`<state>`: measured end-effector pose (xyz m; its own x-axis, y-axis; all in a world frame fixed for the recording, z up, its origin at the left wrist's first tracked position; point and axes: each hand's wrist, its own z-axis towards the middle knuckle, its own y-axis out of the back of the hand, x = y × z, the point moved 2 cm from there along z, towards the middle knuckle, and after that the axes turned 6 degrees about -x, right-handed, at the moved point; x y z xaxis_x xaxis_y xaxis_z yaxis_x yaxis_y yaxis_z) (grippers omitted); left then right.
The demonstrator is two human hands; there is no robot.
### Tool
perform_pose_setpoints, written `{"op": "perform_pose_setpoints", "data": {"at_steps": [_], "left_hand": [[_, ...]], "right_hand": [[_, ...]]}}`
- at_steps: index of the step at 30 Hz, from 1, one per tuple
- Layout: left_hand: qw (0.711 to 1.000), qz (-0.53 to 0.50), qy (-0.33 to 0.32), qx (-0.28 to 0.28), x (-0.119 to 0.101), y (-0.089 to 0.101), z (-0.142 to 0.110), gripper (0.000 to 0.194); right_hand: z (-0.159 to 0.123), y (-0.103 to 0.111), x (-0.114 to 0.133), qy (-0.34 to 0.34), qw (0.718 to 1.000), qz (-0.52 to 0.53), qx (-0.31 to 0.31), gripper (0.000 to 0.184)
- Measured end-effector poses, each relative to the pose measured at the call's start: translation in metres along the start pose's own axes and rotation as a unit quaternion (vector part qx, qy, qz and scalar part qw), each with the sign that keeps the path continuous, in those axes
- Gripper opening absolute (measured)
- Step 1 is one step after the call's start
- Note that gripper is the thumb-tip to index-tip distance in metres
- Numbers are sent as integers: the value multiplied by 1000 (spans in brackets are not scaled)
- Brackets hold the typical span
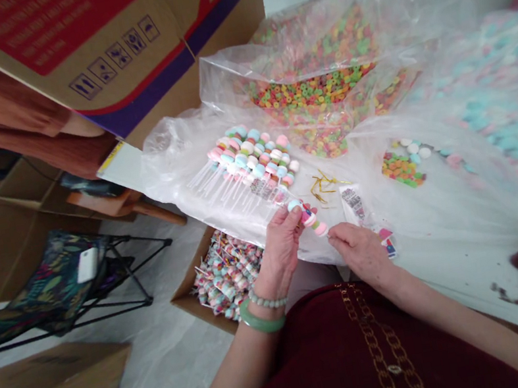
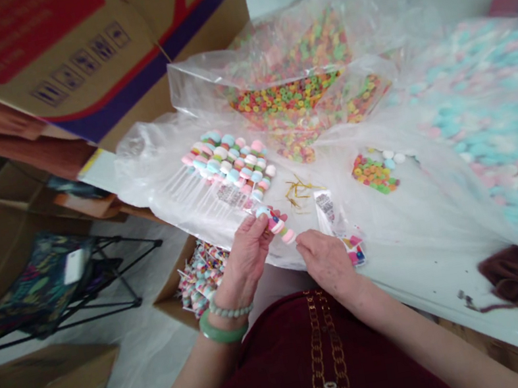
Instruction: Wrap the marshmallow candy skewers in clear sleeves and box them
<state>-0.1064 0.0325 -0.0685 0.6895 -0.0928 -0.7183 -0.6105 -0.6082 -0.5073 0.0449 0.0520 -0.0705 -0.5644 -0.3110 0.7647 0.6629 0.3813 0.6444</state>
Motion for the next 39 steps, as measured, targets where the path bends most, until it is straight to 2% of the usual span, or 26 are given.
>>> {"op": "perform_pose_setpoints", "data": {"at_steps": [2,4,6,11,16,18,21,23,27,31,33,34,36,39], "left_hand": [[1000,6,17,9,-1,2,2,22],[999,-6,45,9,-1,6,4,19],[998,-14,67,7,-2,9,5,18],[998,12,59,29,-4,7,1,17],[996,-6,87,36,-1,5,1,18],[993,-20,111,25,-4,8,3,14],[992,-40,117,9,-14,12,8,24],[991,-60,118,3,-21,13,11,26],[989,-80,117,-37,-24,11,16,12],[988,-92,99,-74,-19,8,18,11],[988,-97,101,-69,-16,7,19,11],[988,-98,103,-64,-15,7,19,11],[988,-95,105,-53,-14,8,18,10],[991,-83,98,-29,-14,9,17,10]], "right_hand": [[2,-1,-2,-96,986,128,36,16],[4,-2,-4,-190,942,265,81,15],[5,-1,-4,-245,890,368,110,16],[8,-2,-7,-299,801,496,153,17],[10,-12,-5,-325,675,621,231,17],[11,-14,-5,-323,651,641,247,16],[11,-14,-6,-319,663,629,250,16],[10,-13,-7,-325,693,600,232,18],[8,-11,-8,-317,781,515,154,22],[8,-5,-8,-240,900,360,49,15],[8,-1,-7,-213,937,276,-2,11],[8,1,-7,-212,942,260,-10,10],[8,2,-6,-239,927,289,16,13],[7,2,-5,-302,862,400,71,16]]}}
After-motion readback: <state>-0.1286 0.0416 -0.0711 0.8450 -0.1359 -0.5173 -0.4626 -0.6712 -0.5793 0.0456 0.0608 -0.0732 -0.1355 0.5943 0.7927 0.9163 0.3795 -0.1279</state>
